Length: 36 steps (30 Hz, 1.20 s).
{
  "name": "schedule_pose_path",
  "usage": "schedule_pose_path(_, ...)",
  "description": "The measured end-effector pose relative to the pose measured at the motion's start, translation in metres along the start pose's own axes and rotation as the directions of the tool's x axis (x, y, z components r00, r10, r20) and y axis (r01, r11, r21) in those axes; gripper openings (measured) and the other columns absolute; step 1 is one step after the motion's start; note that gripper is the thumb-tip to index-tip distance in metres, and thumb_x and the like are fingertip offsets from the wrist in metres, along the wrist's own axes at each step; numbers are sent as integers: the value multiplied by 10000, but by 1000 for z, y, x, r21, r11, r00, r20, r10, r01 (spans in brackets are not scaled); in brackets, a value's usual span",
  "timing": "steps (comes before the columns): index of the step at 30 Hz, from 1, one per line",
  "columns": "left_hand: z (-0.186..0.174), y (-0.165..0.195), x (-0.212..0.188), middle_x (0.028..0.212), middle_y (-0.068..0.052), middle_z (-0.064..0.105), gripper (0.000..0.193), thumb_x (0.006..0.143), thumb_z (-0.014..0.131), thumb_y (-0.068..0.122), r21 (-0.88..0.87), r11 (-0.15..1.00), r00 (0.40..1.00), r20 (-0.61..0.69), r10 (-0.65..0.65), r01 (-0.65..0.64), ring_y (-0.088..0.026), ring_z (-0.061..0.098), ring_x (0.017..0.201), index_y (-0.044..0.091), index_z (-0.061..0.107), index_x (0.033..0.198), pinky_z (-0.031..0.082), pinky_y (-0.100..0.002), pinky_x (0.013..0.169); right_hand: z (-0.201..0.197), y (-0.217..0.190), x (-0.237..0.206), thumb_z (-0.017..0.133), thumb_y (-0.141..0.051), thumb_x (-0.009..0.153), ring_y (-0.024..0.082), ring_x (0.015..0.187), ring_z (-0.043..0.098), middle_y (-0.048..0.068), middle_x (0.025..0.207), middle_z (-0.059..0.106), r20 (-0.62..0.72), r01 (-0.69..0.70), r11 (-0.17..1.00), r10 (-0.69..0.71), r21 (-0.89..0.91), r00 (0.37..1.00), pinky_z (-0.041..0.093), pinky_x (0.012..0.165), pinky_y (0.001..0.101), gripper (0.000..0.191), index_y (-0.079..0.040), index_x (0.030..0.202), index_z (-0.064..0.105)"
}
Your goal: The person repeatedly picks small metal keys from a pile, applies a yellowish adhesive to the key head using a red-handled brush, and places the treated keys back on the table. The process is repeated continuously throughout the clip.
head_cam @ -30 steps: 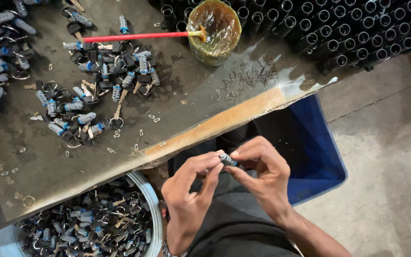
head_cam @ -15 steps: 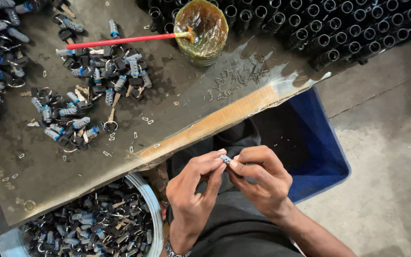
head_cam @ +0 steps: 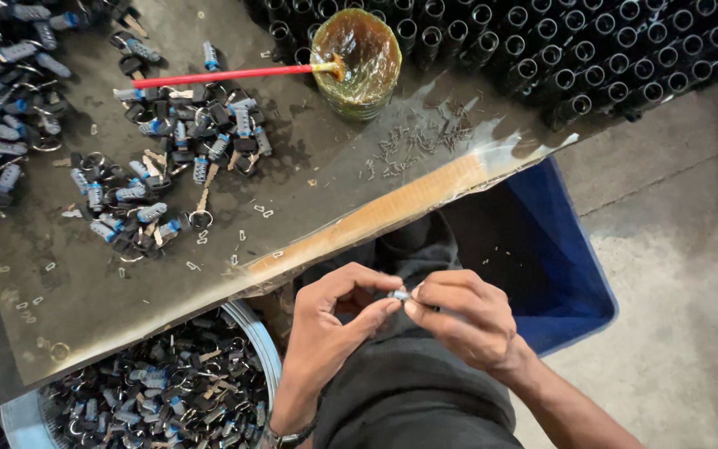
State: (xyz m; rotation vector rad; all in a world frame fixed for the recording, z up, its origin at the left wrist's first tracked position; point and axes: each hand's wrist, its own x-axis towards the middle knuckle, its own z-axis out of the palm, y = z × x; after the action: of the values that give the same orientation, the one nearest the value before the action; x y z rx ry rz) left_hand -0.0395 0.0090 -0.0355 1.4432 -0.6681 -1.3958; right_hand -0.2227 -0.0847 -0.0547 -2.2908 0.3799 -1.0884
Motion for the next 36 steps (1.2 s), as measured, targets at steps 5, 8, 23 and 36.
schedule_pose_path(5,4,-2,-1,951,-12,719,91,901,723,-8,26,970,964,-108,242,-241,-55,691,780,8,722,991,550,-205,648,8,-5,-14,786,-15,810,178,882,679,104,1070,685,276,-692,528,660,492,699,566,784,293,447,28,1230,636)
schedule_pose_path(8,6,5,2,886,-24,729,53,907,735,25,312,909,930,-153,335,-277,-64,686,741,21,738,960,550,-205,648,24,2,-21,716,-4,906,159,815,671,98,1014,710,432,-749,96,766,656,476,565,736,308,241,29,1142,681)
schedule_pose_path(23,-51,97,96,926,-132,722,227,1103,654,169,342,720,587,-420,692,-604,-98,660,592,-41,657,1188,460,-249,458,23,-4,-4,717,-68,936,183,871,659,96,981,655,403,-546,-58,741,836,537,552,801,345,193,-29,1091,611)
schedule_pose_path(36,-20,42,-22,885,-185,659,132,1058,592,81,3,827,691,-549,471,-562,-187,581,563,-33,544,1102,441,-266,454,29,3,1,724,-93,948,172,882,646,80,983,620,416,-414,-216,768,884,488,559,778,351,158,-46,1032,600)
